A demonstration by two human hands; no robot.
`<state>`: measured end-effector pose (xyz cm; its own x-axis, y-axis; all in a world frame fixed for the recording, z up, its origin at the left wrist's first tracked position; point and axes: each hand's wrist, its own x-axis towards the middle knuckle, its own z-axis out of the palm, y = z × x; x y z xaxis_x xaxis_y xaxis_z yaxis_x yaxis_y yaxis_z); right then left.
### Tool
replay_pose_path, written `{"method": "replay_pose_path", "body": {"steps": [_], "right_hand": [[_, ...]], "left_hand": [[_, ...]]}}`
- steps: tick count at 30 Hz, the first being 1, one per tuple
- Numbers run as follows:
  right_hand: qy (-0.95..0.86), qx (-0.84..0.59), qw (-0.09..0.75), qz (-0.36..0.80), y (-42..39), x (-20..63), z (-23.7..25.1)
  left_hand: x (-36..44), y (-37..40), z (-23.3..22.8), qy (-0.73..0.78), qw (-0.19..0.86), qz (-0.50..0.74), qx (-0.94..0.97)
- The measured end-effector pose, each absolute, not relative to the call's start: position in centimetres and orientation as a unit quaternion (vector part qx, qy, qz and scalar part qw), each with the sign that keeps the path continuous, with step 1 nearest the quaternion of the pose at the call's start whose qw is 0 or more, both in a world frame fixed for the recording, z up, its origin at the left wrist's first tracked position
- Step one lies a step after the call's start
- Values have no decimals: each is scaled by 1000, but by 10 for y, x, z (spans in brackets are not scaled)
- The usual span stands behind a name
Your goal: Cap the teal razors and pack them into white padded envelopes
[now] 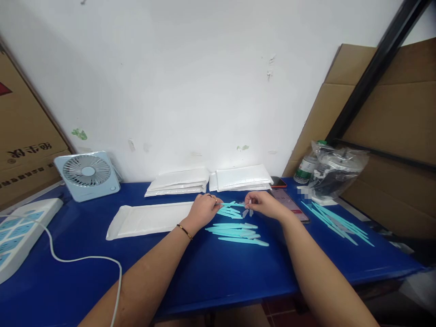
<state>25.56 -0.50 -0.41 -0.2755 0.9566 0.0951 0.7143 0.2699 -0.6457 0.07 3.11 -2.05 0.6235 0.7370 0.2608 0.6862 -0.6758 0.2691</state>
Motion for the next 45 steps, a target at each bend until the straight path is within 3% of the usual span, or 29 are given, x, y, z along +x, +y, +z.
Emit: {"method": "replay_pose_path", "body": {"steps": [5,9,17,22,29,35,42,45], "right_hand": [[-738,-603,226,203,-7,264,2],[-773,-546,238,220,-13,260,7],[-830,-458,100,303,-13,244,-1],[-815,-479,164,282,-12,240,-2],[-794,-497,240,254,-8,245,-3],[-758,-580,221,199,-9,259,4],[-817,-497,107,272,-12,258,-3],[-822,-487,112,274,-10,254,-7]], "left_hand": [[-7,34,-23,428,86,168,884],[-2,30,-26,405,91,143,898],[-2,32,-29,387,107,152,903],[-1,24,-17,380,111,206,895],[4,25,-16,378,88,172,905],[-6,34,-23,421,81,187,884],[2,17,-14,369,106,176,907],[6,12,-12,332,117,150,924]]}}
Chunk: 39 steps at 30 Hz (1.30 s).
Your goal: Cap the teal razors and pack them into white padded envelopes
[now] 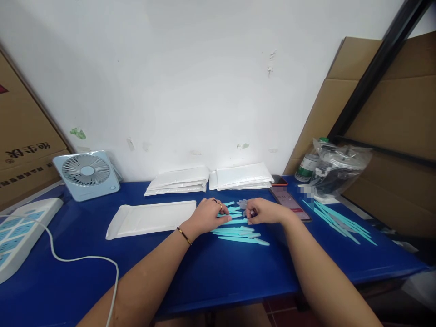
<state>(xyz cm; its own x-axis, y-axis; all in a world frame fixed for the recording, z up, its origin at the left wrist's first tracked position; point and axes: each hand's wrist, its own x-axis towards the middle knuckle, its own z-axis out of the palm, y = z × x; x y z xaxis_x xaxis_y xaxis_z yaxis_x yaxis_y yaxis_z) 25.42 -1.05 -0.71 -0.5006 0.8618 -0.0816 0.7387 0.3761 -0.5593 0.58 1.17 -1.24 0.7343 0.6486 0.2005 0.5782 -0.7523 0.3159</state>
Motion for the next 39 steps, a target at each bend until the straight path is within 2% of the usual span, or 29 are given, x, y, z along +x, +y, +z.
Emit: {"method": "replay_pose_path", "body": {"steps": [8,17,20,22,25,29,35,39], "right_hand": [[-817,-491,210,218,-11,243,1],[-794,-552,219,132,-1,260,-9],[-785,-565,221,125,-1,262,-7],[-782,-570,223,122,-3,260,-4],[-781,-570,218,134,-7,257,0],[-788,-544,205,205,-13,254,5],[-808,-495,147,283,-15,247,7],[-809,-487,172,281,-13,247,4]], "left_hand": [[10,19,-15,374,75,160,911],[-1,28,-16,444,49,195,873],[-1,23,-13,420,65,208,881],[2,15,-9,376,98,165,907],[6,4,-4,326,150,84,930],[10,-3,-2,359,166,40,917],[10,3,-4,411,109,82,901],[9,9,-5,432,88,122,889]]}}
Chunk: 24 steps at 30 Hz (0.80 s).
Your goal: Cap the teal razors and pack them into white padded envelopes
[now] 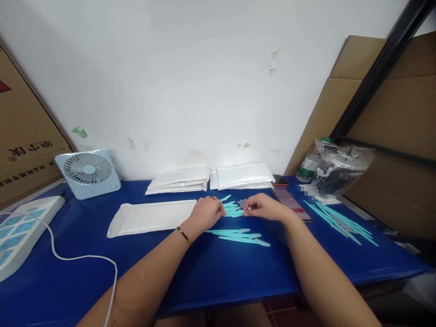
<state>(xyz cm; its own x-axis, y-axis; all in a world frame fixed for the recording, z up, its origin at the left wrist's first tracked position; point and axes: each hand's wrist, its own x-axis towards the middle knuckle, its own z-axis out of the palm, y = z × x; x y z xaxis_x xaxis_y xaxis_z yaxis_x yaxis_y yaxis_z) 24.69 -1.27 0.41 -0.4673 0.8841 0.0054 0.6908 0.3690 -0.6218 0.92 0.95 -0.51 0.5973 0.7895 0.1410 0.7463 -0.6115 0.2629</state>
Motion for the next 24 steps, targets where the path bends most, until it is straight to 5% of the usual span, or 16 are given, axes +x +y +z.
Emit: {"method": "replay_pose_path", "body": {"steps": [7,13,24], "right_hand": [[-753,-579,224,219,-7,261,0],[-772,-552,259,182,-7,259,2],[-811,-477,155,302,-16,241,6]], "left_hand": [[2,18,-6,470,48,155,868],[-2,7,1,327,163,90,926],[4,13,-11,368,160,112,909]]}}
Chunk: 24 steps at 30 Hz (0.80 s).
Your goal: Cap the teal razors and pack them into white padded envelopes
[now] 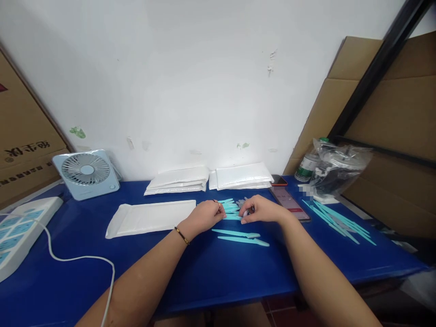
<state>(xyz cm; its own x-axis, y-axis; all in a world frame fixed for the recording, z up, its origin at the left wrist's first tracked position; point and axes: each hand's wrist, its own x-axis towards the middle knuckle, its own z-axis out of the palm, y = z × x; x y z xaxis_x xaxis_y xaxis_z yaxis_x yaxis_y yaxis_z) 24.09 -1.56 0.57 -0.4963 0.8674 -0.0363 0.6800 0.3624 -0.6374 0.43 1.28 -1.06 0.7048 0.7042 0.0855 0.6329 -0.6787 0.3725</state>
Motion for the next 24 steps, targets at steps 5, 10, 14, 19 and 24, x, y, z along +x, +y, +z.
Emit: {"method": "replay_pose_path", "body": {"steps": [5,10,14,19,24], "right_hand": [[-801,-493,207,269,-13,247,3],[-748,-584,246,197,-7,260,2],[-758,-580,257,149,-7,261,4],[-766,-555,248,211,-15,257,12],[-792,-502,168,303,-20,254,16]], "left_hand": [[4,18,-7,393,97,168,899],[0,23,-6,405,72,195,890],[2,12,-3,302,126,131,936],[8,1,-7,263,117,49,956],[8,7,-13,297,45,79,950]]}}
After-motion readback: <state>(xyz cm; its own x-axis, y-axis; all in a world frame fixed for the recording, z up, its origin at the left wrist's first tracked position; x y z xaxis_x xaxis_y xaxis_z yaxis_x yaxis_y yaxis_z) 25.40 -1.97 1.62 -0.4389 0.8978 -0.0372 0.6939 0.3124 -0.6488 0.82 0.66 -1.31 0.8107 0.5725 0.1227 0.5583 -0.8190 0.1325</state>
